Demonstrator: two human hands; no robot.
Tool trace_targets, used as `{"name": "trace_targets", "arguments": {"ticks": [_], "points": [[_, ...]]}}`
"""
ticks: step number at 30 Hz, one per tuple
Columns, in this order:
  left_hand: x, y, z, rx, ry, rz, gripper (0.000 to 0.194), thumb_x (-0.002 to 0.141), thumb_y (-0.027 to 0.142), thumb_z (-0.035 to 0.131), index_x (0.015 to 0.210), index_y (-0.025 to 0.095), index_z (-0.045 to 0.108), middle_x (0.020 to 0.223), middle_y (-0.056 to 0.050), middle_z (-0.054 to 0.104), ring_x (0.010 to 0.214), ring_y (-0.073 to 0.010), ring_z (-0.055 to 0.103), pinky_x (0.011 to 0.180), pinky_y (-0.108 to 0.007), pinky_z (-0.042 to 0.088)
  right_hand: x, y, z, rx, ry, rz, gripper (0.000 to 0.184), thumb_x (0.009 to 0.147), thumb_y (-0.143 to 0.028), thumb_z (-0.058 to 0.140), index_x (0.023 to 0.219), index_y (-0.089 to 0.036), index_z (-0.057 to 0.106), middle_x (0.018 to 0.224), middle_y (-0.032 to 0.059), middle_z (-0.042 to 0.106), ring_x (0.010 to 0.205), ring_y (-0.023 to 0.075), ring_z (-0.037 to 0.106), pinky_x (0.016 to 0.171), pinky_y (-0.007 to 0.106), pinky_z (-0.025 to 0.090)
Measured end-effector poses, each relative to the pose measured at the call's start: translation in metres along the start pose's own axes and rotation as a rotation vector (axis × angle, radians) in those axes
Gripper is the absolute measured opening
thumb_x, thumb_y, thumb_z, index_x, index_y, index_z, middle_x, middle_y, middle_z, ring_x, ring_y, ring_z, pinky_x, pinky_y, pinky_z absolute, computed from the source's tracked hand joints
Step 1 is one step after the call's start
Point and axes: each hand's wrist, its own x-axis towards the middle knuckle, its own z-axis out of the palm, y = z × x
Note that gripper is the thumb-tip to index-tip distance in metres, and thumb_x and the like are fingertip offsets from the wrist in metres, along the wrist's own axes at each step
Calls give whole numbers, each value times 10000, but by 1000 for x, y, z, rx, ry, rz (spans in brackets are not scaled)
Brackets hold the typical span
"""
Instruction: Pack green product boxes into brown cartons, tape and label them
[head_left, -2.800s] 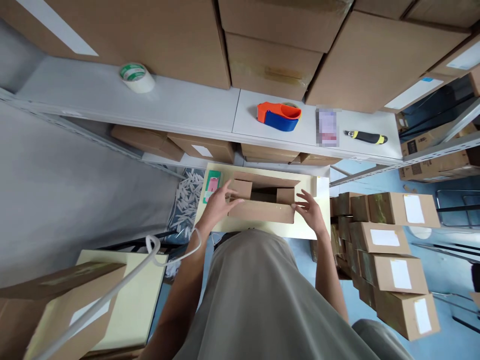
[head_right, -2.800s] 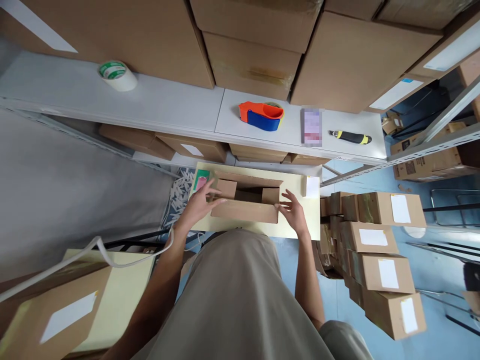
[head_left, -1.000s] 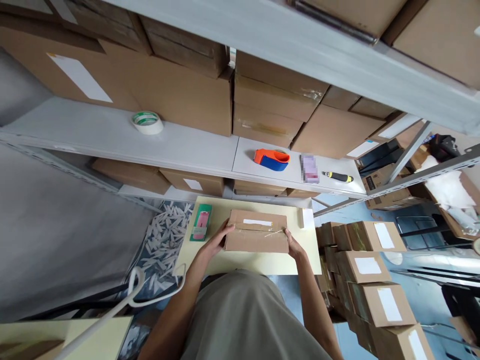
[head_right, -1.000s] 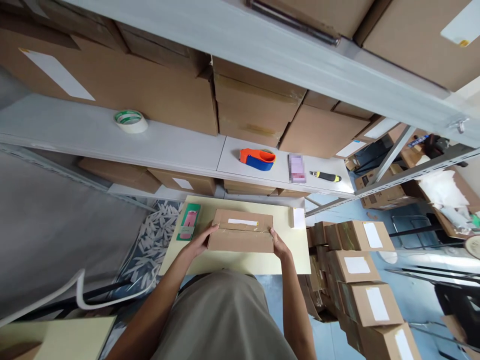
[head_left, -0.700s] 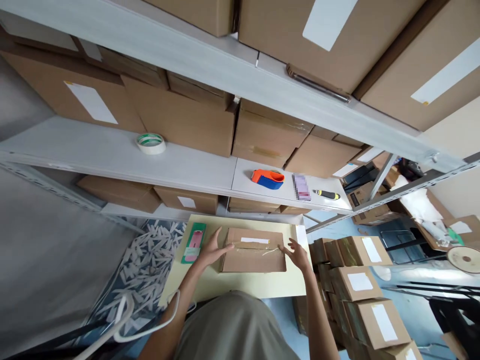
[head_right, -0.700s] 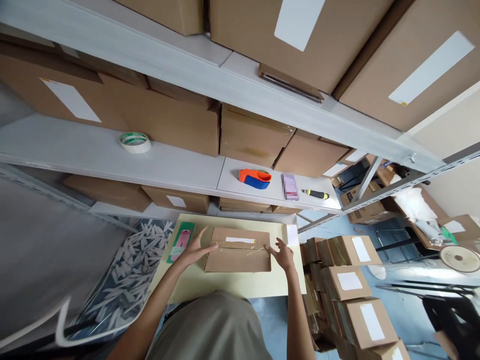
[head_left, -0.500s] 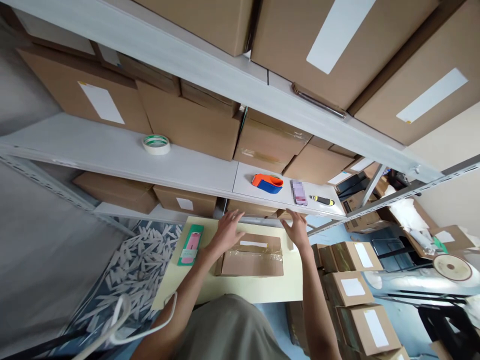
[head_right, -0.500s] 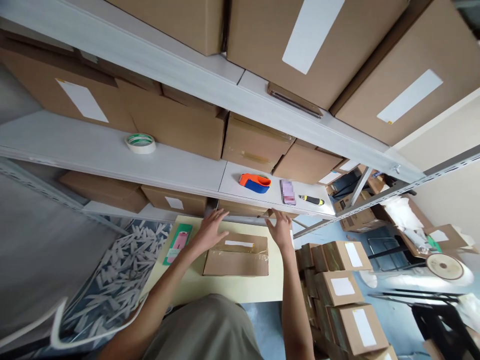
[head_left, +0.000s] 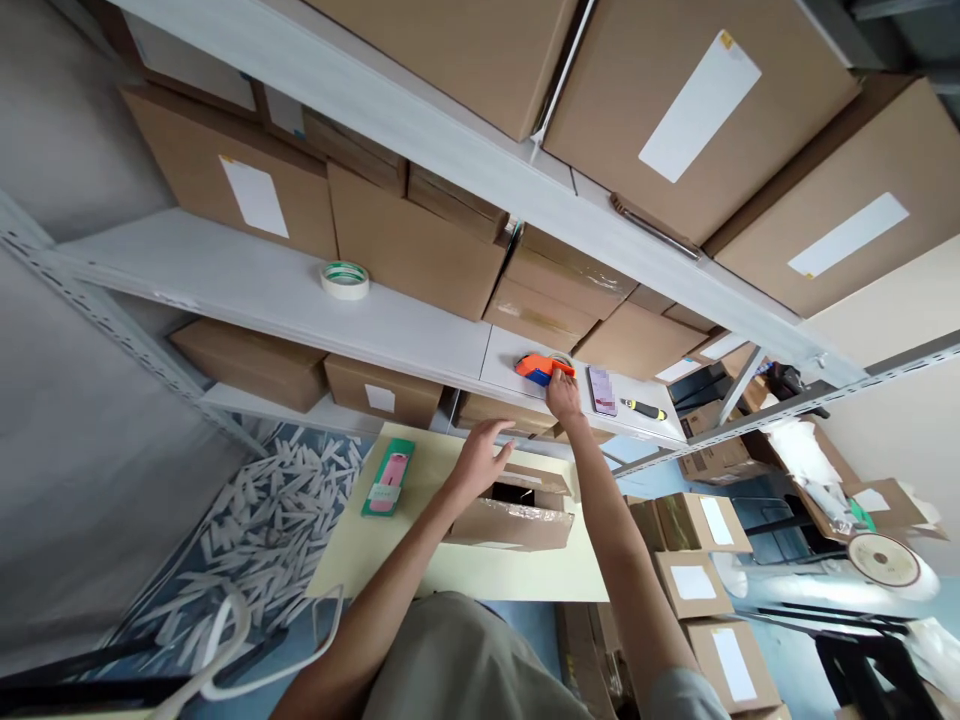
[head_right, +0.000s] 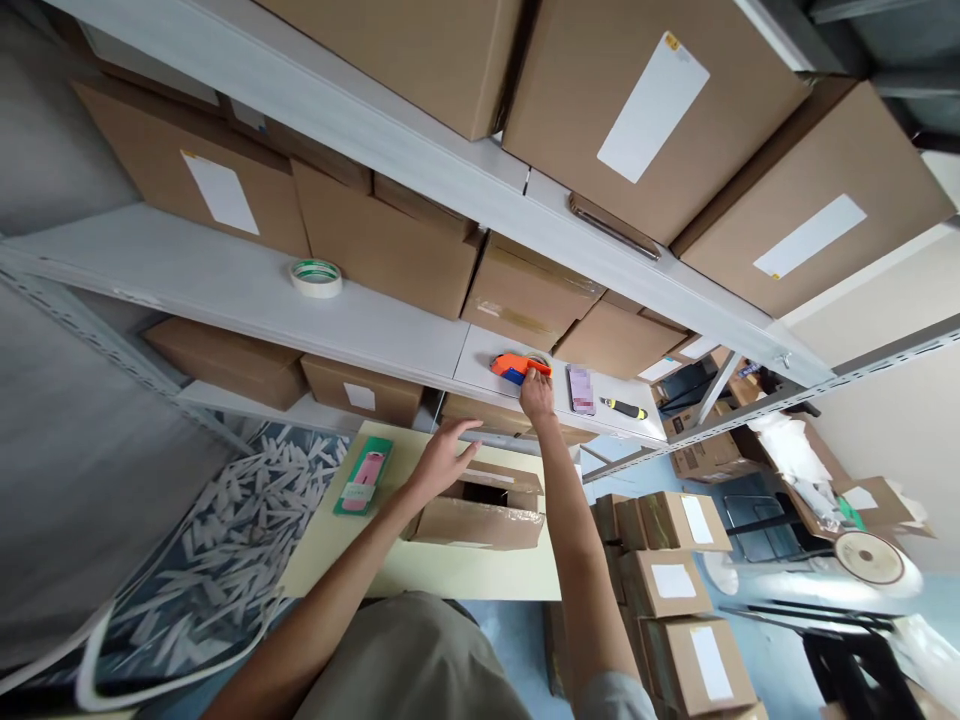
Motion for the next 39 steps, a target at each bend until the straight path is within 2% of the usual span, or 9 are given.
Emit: {"name": "trace_targets", "arguments": {"ticks": [4,7,10,15,22,27,29,33,39], "points": [[-22,-3,2,-148,51,-119,315,1004,316,674,1309,263,736,1381,-107,772,1352,-320,688,1244,-513,494,-43,8,9,231,21,73,558,1084,-278,491,1586,-40,438,1363,287,728,1270,397,695,1175,543,485],[-43,2,6,-258,91,-187,295,1036,400,672,1296,272,731,1352,-97,780,1298,-294,719,1204,-466,534,-109,3,30,687,100,83,546,1077,-515,543,1492,-161,530,1289,192,768,1194,352,724,1118,507,557],[-67,10,8,-315,84,-223,303,1030,460,700,1255,260,738,1272,-99,787,1181,-277,754,1108,-438,597,-185,-13,51,1099,101,67,613,1019,-680,610,1440,-236,573,1344,136,774,1245,316,718,1180,499,549],[-103,25,2,-288,39,-171,260,1018,461,731,1170,252,762,1200,-89,778,1109,-263,752,1019,-425,630,-260,-40,57,1316,16,130,626,975,-713,696,1407,-268,614,1475,121,733,1417,330,658,1260,531,515],[-121,39,-6,-129,-57,-61,174,1049,354,681,1155,259,780,1161,-76,790,1092,-254,747,975,-396,617,-277,-33,52,1382,-92,100,627,968,-728,726,1398,-283,627,1378,94,767,1351,318,690,1263,532,513],[-118,44,-2,2,-122,-44,121,1015,326,713,1056,266,810,1062,-64,795,1044,-259,721,1002,-402,575,-273,-14,60,1325,-103,53,597,987,-760,690,1329,-272,643,1245,84,787,1171,288,730,1118,465,601],[-116,46,1,-84,-90,-133,161,1016,363,716,1067,246,814,1058,-67,795,1007,-245,727,978,-384,581,-273,-2,60,1301,-130,3,558,1007,-734,681,1306,-263,651,1222,80,782,1138,275,727,1084,437,607],[-106,54,7,-378,47,-327,440,1004,514,734,1310,202,789,1236,-103,787,1130,-268,745,1015,-377,593,-275,30,54,1237,-293,-125,444,1038,-631,705,1276,-259,659,1157,71,773,1050,261,731,993,410,624],[-85,76,10,-306,1,-258,423,958,576,806,1146,199,852,1182,-101,815,1137,-277,749,1034,-388,592,-272,70,41,1090,-384,-217,416,971,-556,817,1245,-270,689,1095,59,775,1005,278,716,971,441,631]]}}
